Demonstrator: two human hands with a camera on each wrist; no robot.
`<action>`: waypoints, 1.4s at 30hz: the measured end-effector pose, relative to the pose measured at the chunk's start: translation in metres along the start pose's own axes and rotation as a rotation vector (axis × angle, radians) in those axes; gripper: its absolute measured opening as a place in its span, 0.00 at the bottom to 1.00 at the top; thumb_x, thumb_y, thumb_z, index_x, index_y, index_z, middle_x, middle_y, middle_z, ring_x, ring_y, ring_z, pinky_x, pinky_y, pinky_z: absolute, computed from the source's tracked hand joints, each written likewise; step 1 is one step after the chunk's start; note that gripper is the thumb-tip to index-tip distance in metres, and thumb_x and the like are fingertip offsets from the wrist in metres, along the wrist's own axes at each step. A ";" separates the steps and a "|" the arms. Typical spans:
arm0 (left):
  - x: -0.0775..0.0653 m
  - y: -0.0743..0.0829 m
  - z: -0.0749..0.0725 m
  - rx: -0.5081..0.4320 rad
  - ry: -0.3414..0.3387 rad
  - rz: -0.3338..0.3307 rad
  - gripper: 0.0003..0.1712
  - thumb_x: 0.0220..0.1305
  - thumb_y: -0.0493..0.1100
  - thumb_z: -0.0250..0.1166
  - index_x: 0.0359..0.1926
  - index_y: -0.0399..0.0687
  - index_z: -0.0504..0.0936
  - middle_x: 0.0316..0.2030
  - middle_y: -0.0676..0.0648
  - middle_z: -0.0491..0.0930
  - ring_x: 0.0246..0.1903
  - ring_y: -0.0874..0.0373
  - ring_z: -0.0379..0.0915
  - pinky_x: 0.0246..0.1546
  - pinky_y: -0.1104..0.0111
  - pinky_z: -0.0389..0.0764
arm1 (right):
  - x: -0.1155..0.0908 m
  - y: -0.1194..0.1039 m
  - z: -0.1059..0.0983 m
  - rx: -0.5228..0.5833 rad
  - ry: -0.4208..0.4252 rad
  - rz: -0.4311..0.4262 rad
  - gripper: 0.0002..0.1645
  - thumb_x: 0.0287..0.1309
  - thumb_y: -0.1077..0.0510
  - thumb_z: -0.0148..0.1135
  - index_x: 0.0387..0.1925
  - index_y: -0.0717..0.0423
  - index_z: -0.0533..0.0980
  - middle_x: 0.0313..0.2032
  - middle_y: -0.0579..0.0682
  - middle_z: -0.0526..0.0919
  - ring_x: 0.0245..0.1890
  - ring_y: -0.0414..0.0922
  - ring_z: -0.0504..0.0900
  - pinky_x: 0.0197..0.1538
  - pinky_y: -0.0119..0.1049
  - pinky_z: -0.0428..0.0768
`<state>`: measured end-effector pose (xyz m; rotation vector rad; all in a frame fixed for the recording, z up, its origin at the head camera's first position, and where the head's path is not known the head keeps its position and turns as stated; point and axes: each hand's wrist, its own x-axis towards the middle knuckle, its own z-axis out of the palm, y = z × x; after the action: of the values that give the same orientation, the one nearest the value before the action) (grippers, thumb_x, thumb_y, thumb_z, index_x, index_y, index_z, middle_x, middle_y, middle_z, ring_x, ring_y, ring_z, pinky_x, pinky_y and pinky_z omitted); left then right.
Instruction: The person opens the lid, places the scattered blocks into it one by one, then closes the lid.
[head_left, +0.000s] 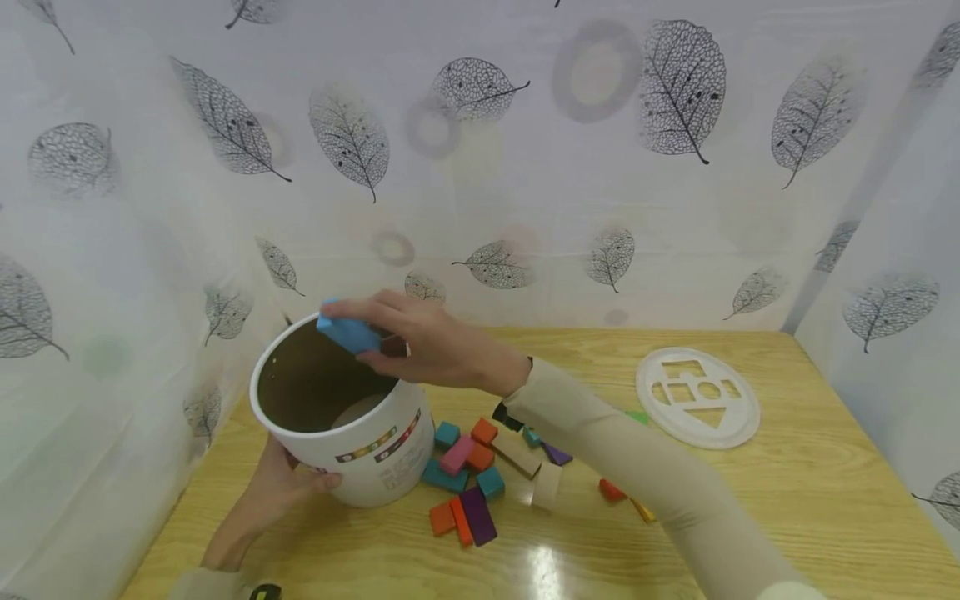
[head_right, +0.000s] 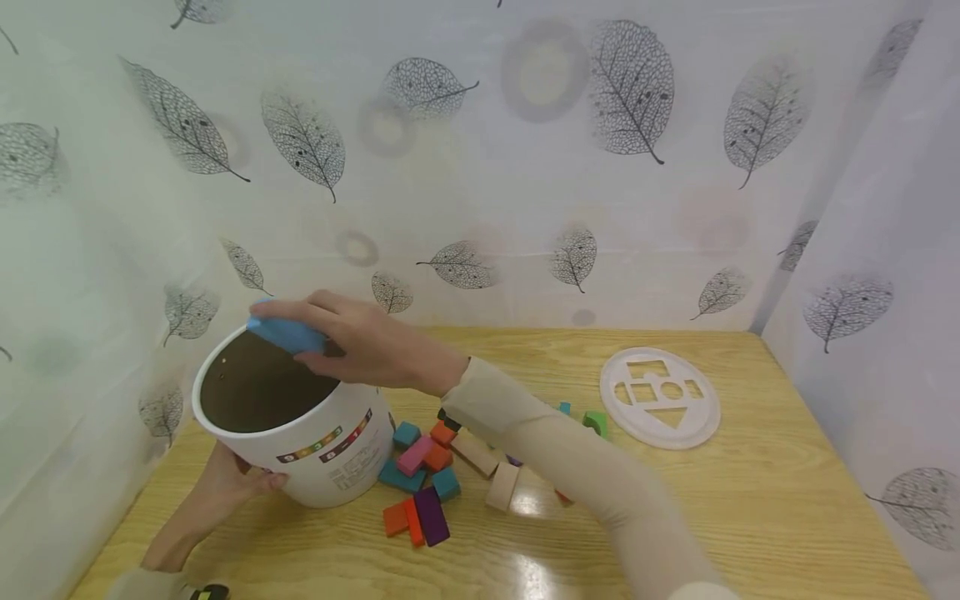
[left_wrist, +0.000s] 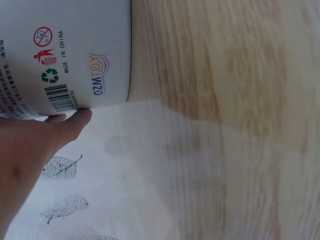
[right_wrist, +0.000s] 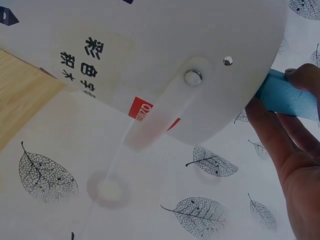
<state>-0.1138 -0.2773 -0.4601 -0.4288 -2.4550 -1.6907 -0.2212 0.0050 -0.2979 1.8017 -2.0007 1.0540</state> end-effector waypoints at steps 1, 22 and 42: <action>0.000 0.000 0.000 0.001 -0.002 -0.003 0.63 0.44 0.22 0.74 0.77 0.39 0.47 0.64 0.39 0.66 0.60 0.70 0.71 0.59 0.85 0.72 | 0.002 -0.001 0.001 -0.005 -0.013 0.009 0.33 0.65 0.62 0.67 0.69 0.59 0.67 0.58 0.58 0.79 0.56 0.44 0.78 0.54 0.19 0.81; 0.001 0.001 0.000 -0.014 -0.003 -0.027 0.61 0.45 0.24 0.74 0.76 0.38 0.48 0.64 0.39 0.67 0.62 0.68 0.70 0.60 0.86 0.71 | 0.018 0.000 0.016 -0.095 -0.078 0.070 0.33 0.68 0.58 0.65 0.71 0.56 0.68 0.56 0.55 0.81 0.53 0.43 0.80 0.58 0.20 0.78; 0.001 0.002 0.001 -0.028 0.005 0.000 0.62 0.41 0.22 0.75 0.76 0.34 0.50 0.65 0.36 0.68 0.62 0.64 0.71 0.61 0.85 0.71 | -0.021 0.005 -0.023 -0.210 -0.021 0.073 0.20 0.64 0.58 0.68 0.57 0.57 0.81 0.49 0.50 0.86 0.42 0.41 0.83 0.45 0.25 0.82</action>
<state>-0.1142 -0.2758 -0.4585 -0.4267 -2.4303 -1.7265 -0.2277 0.0356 -0.2965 1.6497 -2.1157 0.8126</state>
